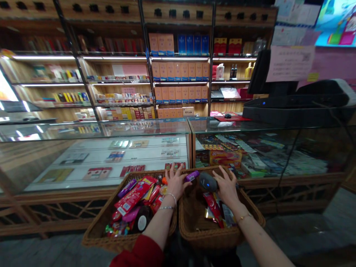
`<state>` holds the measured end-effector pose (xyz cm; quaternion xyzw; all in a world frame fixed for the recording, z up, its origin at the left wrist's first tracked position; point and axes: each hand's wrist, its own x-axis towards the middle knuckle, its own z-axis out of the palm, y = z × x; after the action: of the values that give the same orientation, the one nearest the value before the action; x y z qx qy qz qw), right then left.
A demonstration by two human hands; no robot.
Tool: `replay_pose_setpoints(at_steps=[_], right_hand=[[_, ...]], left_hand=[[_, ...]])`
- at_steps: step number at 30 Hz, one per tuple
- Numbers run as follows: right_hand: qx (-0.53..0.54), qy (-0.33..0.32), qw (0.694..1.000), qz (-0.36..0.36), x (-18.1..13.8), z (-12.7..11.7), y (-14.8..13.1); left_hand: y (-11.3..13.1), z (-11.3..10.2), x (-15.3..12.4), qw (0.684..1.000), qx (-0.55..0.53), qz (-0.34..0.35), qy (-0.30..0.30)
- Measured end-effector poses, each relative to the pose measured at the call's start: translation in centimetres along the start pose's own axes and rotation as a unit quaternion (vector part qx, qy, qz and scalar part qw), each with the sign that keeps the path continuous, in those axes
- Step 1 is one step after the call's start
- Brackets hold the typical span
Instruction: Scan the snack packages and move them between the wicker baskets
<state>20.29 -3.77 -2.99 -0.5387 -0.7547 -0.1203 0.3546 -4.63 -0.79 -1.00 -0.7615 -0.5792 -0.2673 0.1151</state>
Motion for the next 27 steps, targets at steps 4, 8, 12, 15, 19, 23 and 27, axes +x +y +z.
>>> replay_pose_setpoints(at_steps=[4,8,12,15,19,23,27], right_hand=[[0.005,-0.006,1.000,0.000,-0.08,-0.10,0.00],[0.009,-0.007,1.000,0.000,-0.12,-0.42,-0.27],[0.018,-0.004,1.000,0.005,-0.17,-0.59,-0.42],[0.024,0.004,1.000,0.001,-0.24,-0.53,-0.33],[0.028,0.006,1.000,-0.006,-0.26,-0.54,-0.24],[0.024,0.003,1.000,0.000,-0.23,-0.66,-0.35],[0.014,0.001,1.000,0.003,-0.25,-0.64,-0.42]], left_hand=[[-0.09,0.17,-0.08,1.000,0.000,0.004,0.000],[-0.20,0.41,-0.18,1.000,0.008,0.009,0.006],[-0.13,0.40,-0.19,1.000,0.009,0.010,0.003],[-0.12,0.39,-0.19,1.000,0.010,0.007,0.000],[-0.24,0.56,-0.19,1.000,0.013,0.011,0.004],[-0.19,0.50,-0.17,1.000,0.015,0.015,0.001],[0.04,0.14,-0.17,1.000,0.015,0.010,-0.006]])
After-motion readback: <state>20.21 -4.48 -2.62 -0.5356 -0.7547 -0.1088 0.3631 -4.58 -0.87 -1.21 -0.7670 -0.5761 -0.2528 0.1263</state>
